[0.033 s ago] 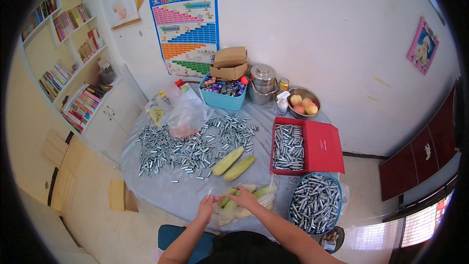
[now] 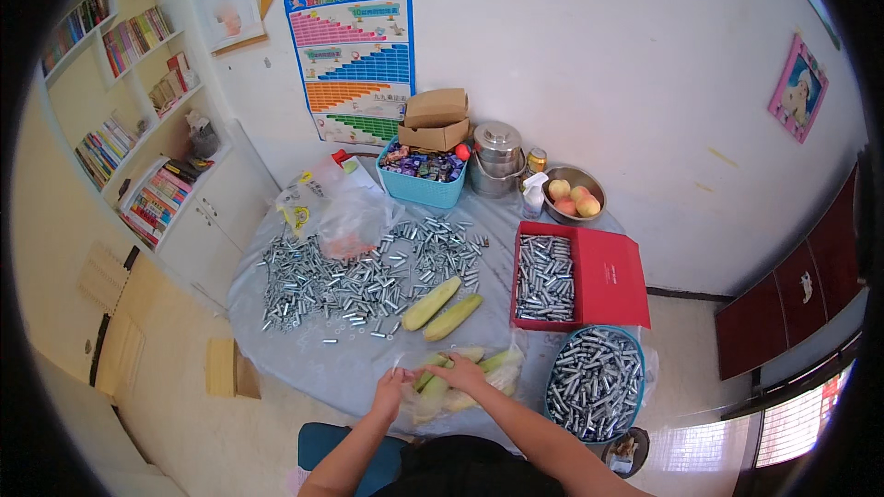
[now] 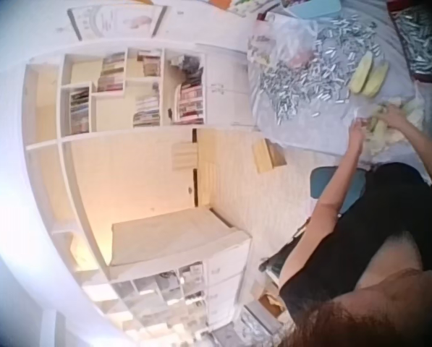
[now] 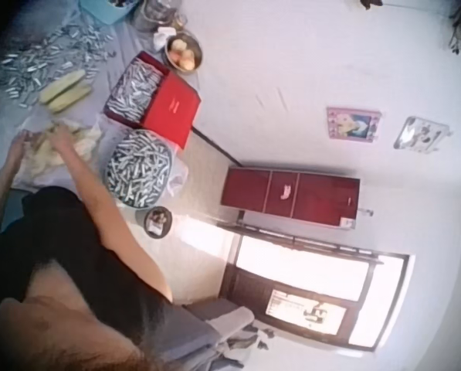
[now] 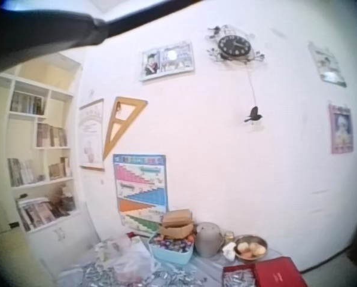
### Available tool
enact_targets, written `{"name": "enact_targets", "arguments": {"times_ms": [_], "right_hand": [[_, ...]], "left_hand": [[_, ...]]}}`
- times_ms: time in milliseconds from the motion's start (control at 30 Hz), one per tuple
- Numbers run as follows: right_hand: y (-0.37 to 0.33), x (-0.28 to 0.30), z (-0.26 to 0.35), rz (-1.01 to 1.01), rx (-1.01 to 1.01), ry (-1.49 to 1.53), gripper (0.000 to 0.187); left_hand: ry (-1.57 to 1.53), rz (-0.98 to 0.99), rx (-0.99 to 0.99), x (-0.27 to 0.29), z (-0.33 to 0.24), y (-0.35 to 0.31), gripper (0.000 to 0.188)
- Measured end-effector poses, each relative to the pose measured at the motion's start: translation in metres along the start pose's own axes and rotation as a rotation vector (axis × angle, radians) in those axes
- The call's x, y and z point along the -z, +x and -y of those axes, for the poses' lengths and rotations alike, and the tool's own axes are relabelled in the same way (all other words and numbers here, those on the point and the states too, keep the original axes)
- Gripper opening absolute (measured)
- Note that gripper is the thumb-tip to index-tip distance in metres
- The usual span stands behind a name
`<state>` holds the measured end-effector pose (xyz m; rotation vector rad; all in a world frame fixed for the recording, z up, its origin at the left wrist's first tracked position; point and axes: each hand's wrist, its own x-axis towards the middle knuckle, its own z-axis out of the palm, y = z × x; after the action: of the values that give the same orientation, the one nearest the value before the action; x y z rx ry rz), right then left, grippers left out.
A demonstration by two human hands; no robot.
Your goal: The person removes corn cobs from a plastic bag and peels the husks off by hand. They handle the corn one at a time, stripping the outer layers and placing the cleaned cobs on the table.
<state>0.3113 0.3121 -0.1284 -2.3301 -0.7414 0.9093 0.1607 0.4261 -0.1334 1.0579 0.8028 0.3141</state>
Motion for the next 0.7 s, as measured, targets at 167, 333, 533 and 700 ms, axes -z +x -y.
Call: {"name": "enact_targets", "arguments": {"times_ms": [167,333,533,700], "right_hand": [[-0.004,-0.011,-0.007,-0.080,0.140,0.008,0.077],[-0.011,-0.004,0.006,-0.055,0.123,0.013,0.066],[-0.048,0.007,0.018,-0.172,0.472,0.010,0.051],[-0.072,0.064,0.026,-0.275,0.504,0.180,0.045]], "left_hand": [[0.037,-0.017,0.005,-0.003,-0.006,-0.009,0.022],[0.065,-0.007,0.000,-0.001,-0.002,-0.004,0.024],[0.006,-0.021,0.005,0.011,-0.016,0.002,0.026],[0.136,-0.124,0.035,0.011,-0.023,-0.003,0.020]]}}
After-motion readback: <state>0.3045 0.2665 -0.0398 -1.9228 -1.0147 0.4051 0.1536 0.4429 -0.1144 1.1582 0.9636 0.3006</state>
